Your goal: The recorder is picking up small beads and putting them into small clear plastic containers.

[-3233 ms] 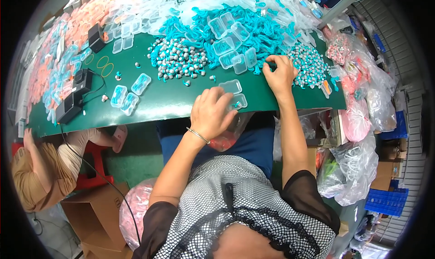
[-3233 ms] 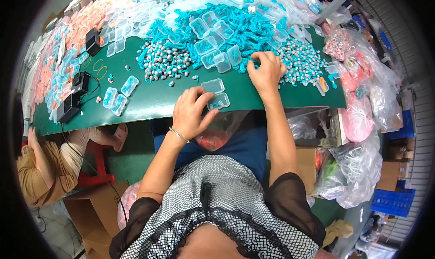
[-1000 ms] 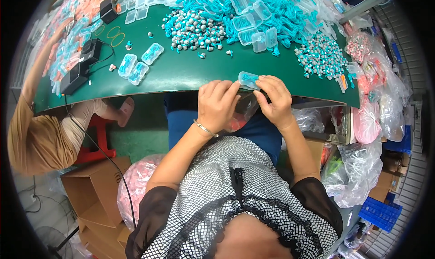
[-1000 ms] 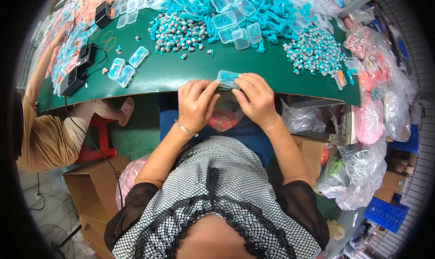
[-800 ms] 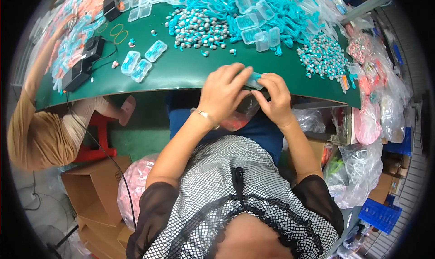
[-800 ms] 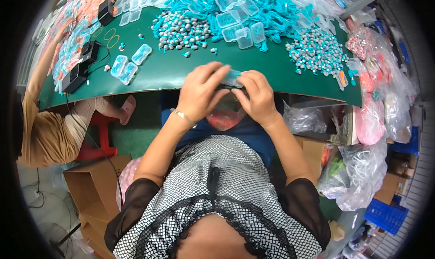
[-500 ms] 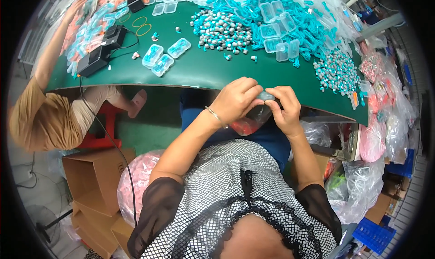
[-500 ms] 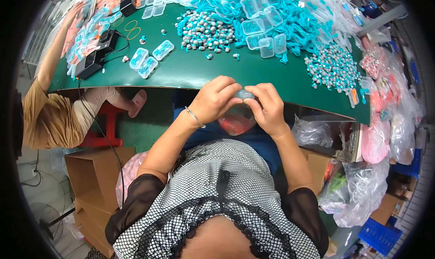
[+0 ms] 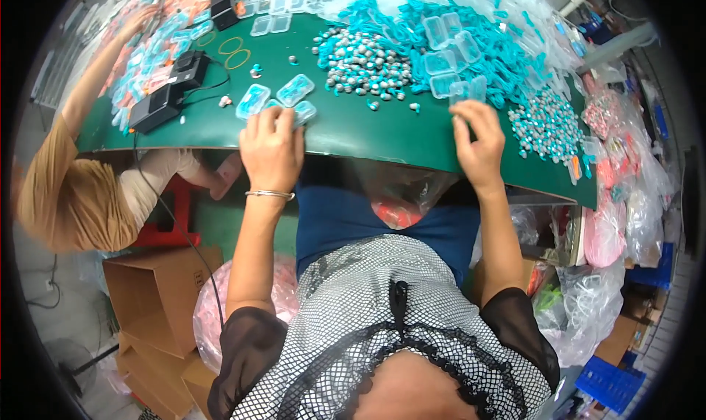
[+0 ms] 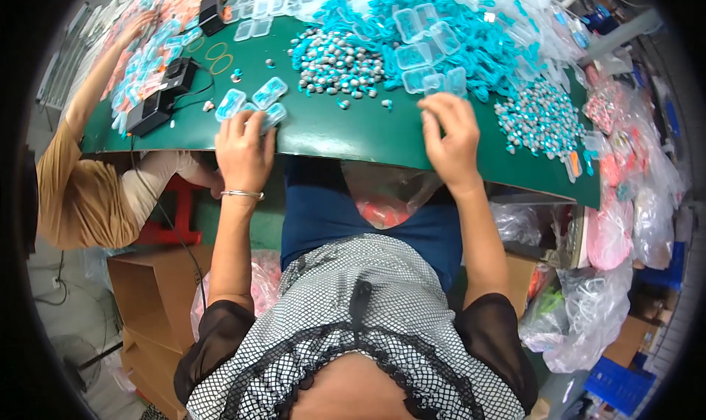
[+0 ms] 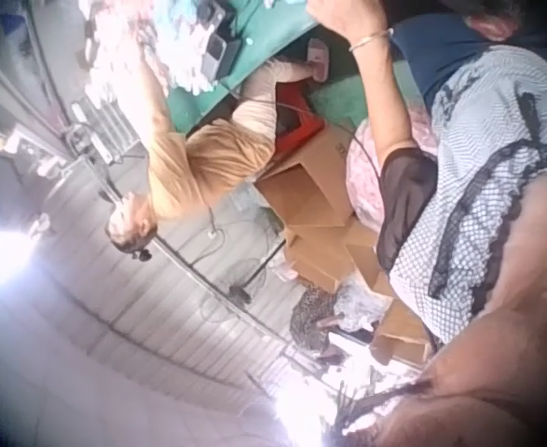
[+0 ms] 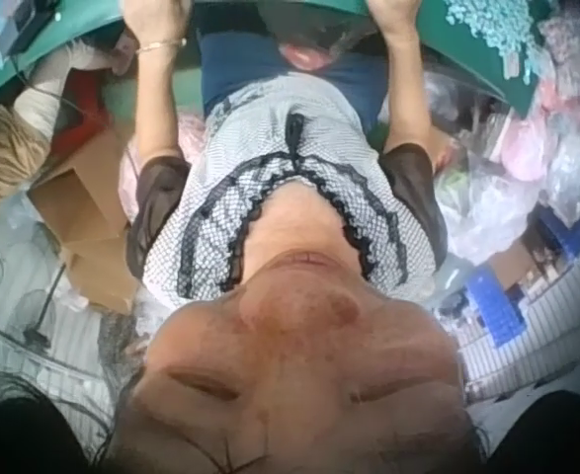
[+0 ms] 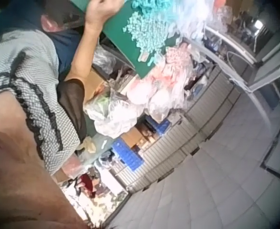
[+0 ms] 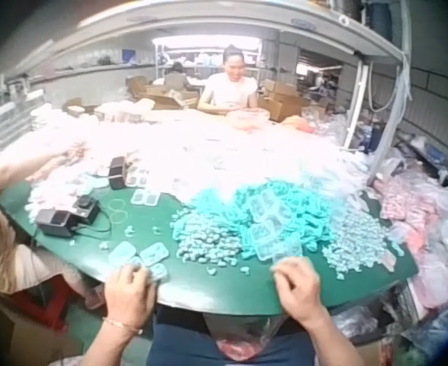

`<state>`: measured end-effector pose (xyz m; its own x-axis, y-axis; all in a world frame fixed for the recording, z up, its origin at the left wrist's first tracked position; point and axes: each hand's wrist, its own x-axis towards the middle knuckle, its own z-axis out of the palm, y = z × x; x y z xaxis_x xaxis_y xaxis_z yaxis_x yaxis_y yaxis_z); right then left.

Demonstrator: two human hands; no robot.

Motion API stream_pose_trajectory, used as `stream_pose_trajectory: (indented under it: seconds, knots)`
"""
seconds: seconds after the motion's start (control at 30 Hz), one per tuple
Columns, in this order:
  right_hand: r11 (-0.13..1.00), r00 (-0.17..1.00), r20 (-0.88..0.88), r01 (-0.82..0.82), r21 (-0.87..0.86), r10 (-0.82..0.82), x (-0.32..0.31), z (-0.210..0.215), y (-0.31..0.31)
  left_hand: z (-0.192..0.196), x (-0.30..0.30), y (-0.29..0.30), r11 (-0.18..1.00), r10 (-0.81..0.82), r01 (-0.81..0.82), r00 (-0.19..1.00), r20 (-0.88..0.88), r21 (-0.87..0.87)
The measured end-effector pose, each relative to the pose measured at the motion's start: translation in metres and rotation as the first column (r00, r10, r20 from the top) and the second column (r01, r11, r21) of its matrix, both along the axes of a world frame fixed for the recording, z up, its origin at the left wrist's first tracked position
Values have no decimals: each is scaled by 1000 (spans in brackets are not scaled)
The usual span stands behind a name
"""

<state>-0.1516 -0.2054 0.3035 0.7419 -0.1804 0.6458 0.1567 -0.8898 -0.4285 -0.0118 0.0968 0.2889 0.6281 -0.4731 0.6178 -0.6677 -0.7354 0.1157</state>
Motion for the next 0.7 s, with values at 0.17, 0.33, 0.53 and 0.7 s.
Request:
stream_pose_trajectory:
  seconds: [0.17, 0.33, 0.53, 0.7]
  knots:
    - [942, 977, -24, 197, -272, -211, 19, 6, -41, -7, -3, -7, 998, 39, -40, 999, -19, -40]
    - [926, 952, -227, 117, -358, -208, 20, 16, -57, -4, -8, -11, 994, 35, -35, 999, -2, -106]
    - [987, 983, -183, -4, -159, -26, -13, 26, -44, 3, -31, -43, 951, -250, 235, 967, -56, -200]
    - [992, 981, -150, -127, -14, 123, -35, 4, -30, 3, -37, -109, 908, -390, 344, 903, -179, -239]
